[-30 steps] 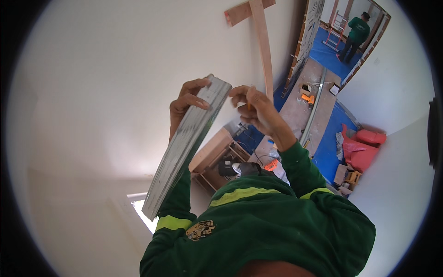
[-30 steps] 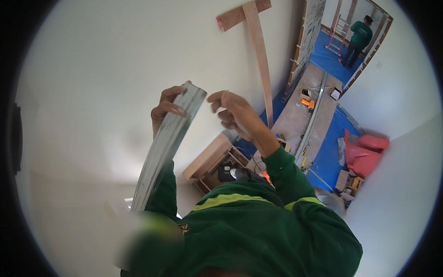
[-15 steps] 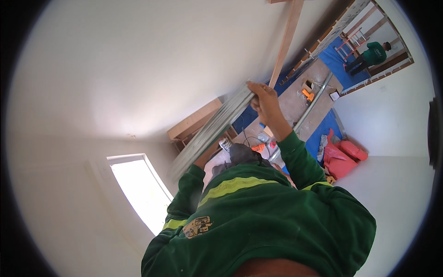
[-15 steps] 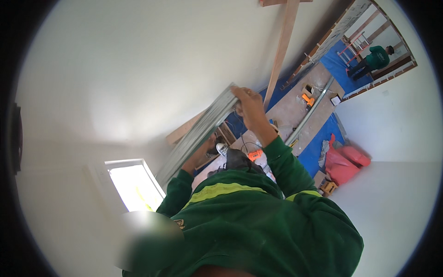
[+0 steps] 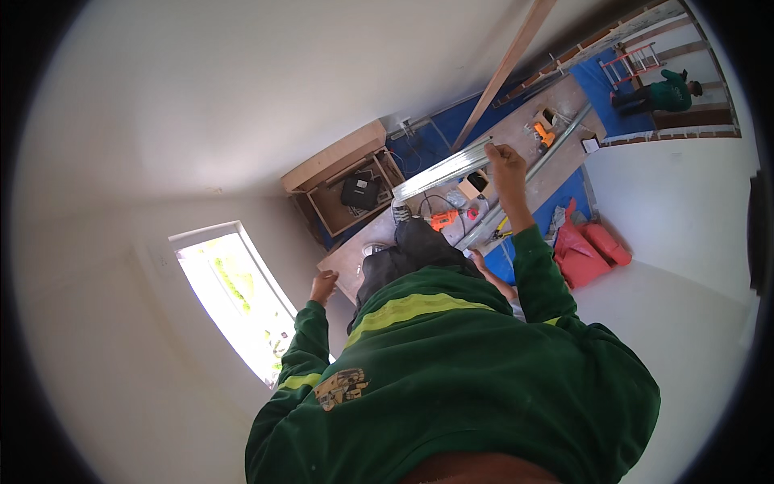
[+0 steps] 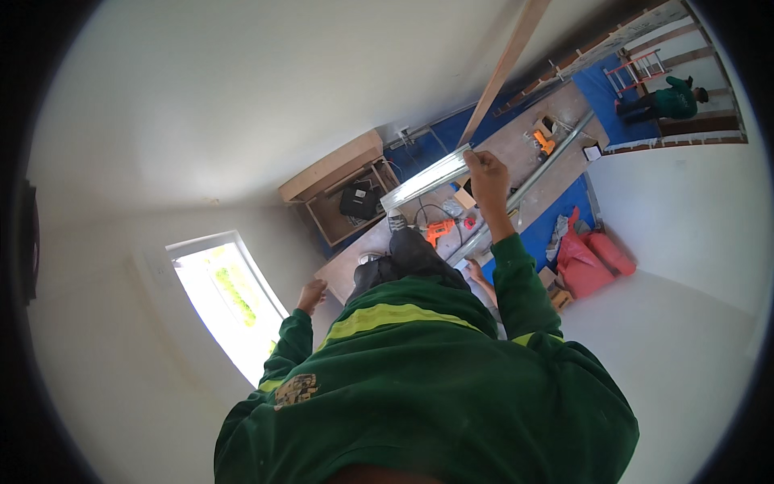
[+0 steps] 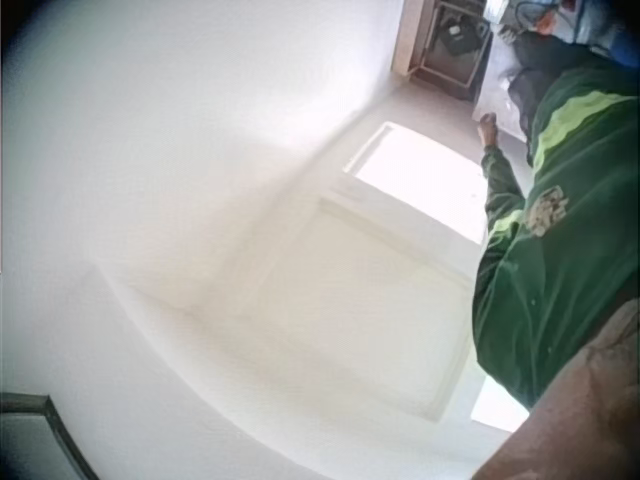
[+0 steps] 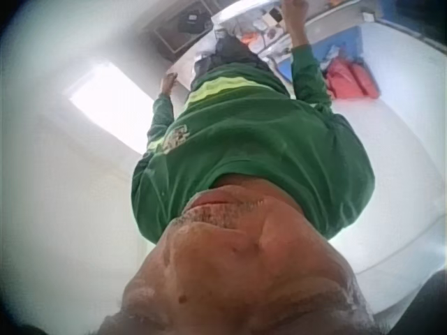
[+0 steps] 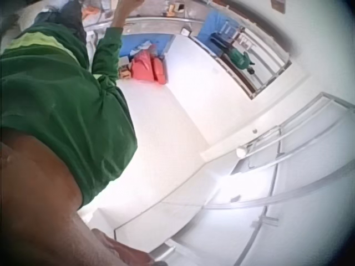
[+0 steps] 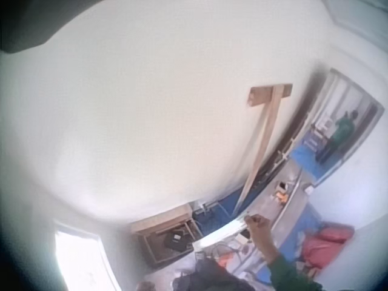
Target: The person measures and cuts metal strips using tin snips, then fits them into a ceiling frame. They also use a power drill to secure components and handle multiple metal pieces on a workbench.
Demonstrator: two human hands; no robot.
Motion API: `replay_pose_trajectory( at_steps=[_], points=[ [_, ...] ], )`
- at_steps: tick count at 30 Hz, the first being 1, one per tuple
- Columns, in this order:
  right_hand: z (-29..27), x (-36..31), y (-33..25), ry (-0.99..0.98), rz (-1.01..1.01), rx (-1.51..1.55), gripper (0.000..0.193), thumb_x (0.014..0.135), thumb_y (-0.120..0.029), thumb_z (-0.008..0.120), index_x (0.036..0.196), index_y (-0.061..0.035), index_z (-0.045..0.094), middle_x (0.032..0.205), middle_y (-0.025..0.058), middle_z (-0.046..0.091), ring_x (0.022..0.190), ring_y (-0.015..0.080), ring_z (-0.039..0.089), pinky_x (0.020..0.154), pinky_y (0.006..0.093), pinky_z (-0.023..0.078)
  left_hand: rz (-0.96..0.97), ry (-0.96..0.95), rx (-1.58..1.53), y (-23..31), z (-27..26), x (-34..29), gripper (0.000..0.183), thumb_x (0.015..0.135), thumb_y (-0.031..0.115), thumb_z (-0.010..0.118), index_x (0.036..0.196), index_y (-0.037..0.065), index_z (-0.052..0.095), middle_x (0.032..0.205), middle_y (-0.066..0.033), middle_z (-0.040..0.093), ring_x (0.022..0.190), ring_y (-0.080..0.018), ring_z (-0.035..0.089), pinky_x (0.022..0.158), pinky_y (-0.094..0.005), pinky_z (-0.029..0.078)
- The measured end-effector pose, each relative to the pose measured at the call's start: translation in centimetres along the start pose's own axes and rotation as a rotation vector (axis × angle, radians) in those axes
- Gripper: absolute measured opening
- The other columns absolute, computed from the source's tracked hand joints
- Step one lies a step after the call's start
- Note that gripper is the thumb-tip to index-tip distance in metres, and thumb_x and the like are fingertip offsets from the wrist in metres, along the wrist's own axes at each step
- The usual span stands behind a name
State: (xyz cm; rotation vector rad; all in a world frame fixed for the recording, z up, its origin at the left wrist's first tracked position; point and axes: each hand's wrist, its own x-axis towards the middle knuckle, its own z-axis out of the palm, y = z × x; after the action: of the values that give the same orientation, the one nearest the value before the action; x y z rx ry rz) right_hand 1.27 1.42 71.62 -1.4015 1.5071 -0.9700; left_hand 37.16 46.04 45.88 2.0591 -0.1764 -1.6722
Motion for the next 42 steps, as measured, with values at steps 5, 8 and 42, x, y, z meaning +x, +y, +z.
replay_pose_trajectory(
  at_steps=[5,8,42],
  points=[
    [0.5,1.9,3.7,-0.068,0.172,0.124,0.027,0.099,-0.026,0.077,0.094,-0.0003,0.075,0.078,-0.0027,0.064,0.074,0.0059,0.054,0.065,0.0271,0.044,0.209,0.175,0.08,6.1,-2.3,1.7,0.053,0.098,0.035,0.078,0.133,-0.003,0.069,0.12,-0.0175,0.074,0.109,-0.0286,0.071,0.095,-0.041,0.056],
    [1.1,2.0,4.5,-0.105,0.262,0.209,0.025,0.1,-0.027,0.078,0.098,-0.003,0.074,0.077,-0.0038,0.06,0.069,0.0048,0.051,0.059,0.0261,0.041,0.596,0.172,0.232,15.5,0.1,0.4,0.056,0.097,0.035,0.079,0.137,-0.003,0.067,0.136,-0.0221,0.067,0.128,-0.0326,0.065,0.107,-0.0419,0.051],
    [-0.6,-38.2,26.4,0.548,1.145,0.585,0.036,0.105,-0.039,0.069,0.124,-0.0086,0.075,0.08,-0.0016,0.061,0.074,0.0128,0.06,0.063,0.0338,0.05,0.478,-0.344,1.136,22.0,-0.4,6.1,0.07,0.091,0.057,0.08,0.12,-0.005,0.062,0.094,-0.0161,0.072,0.087,-0.0343,0.07,0.081,-0.0491,0.054]
  ],
)
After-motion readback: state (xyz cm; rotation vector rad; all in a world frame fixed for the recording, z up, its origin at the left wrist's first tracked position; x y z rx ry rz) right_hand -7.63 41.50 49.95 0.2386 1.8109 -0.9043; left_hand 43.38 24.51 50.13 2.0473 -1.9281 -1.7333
